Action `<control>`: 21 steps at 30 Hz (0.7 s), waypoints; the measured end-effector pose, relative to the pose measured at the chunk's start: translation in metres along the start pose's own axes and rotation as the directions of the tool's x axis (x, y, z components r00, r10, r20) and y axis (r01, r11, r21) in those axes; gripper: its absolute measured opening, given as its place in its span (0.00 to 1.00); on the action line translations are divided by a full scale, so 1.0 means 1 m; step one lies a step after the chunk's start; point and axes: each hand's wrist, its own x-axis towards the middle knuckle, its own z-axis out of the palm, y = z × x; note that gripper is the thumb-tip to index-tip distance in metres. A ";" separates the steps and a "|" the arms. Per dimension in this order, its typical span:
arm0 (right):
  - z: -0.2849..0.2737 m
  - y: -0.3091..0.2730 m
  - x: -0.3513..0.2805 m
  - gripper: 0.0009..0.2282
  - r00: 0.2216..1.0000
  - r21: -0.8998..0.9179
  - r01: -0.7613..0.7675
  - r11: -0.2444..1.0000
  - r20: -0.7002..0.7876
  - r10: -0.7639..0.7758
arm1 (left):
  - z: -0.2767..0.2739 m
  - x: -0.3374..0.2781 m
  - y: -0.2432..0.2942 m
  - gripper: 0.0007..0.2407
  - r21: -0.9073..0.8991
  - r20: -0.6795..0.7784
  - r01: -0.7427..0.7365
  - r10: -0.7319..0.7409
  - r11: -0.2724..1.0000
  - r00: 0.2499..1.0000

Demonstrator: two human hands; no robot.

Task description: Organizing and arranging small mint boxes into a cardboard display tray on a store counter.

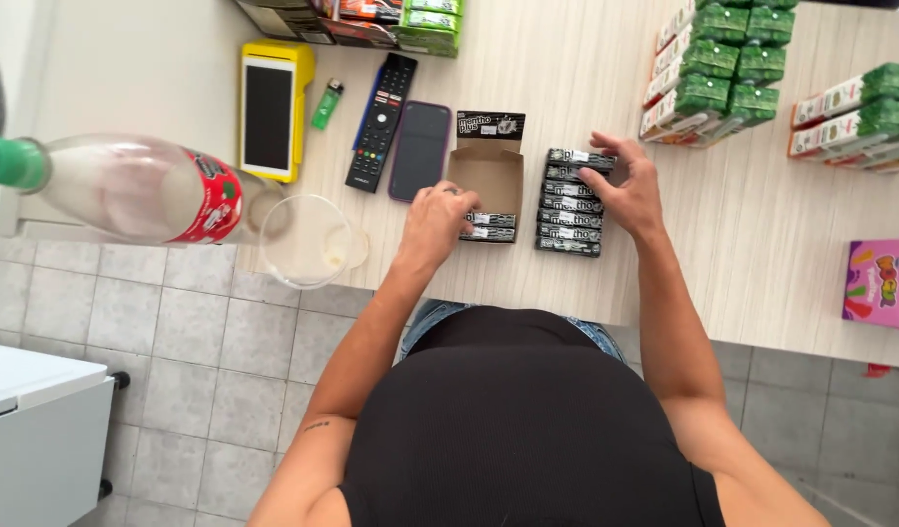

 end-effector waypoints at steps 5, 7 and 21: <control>-0.013 -0.035 -0.012 0.16 0.995 -0.072 -0.035 0.997 -0.099 0.027 | -0.009 -0.014 0.013 0.14 0.153 -0.161 -0.085 0.109 0.985 0.981; -0.019 -0.047 -0.020 0.13 0.985 -0.130 0.021 0.991 -0.167 -0.042 | -0.033 -0.021 0.025 0.14 0.185 -0.233 -0.122 0.164 0.975 0.959; -0.008 -0.133 -0.049 0.10 0.976 0.165 0.104 0.981 0.172 -0.132 | -0.101 -0.046 0.096 0.14 -0.539 -0.298 -0.329 0.190 0.775 0.936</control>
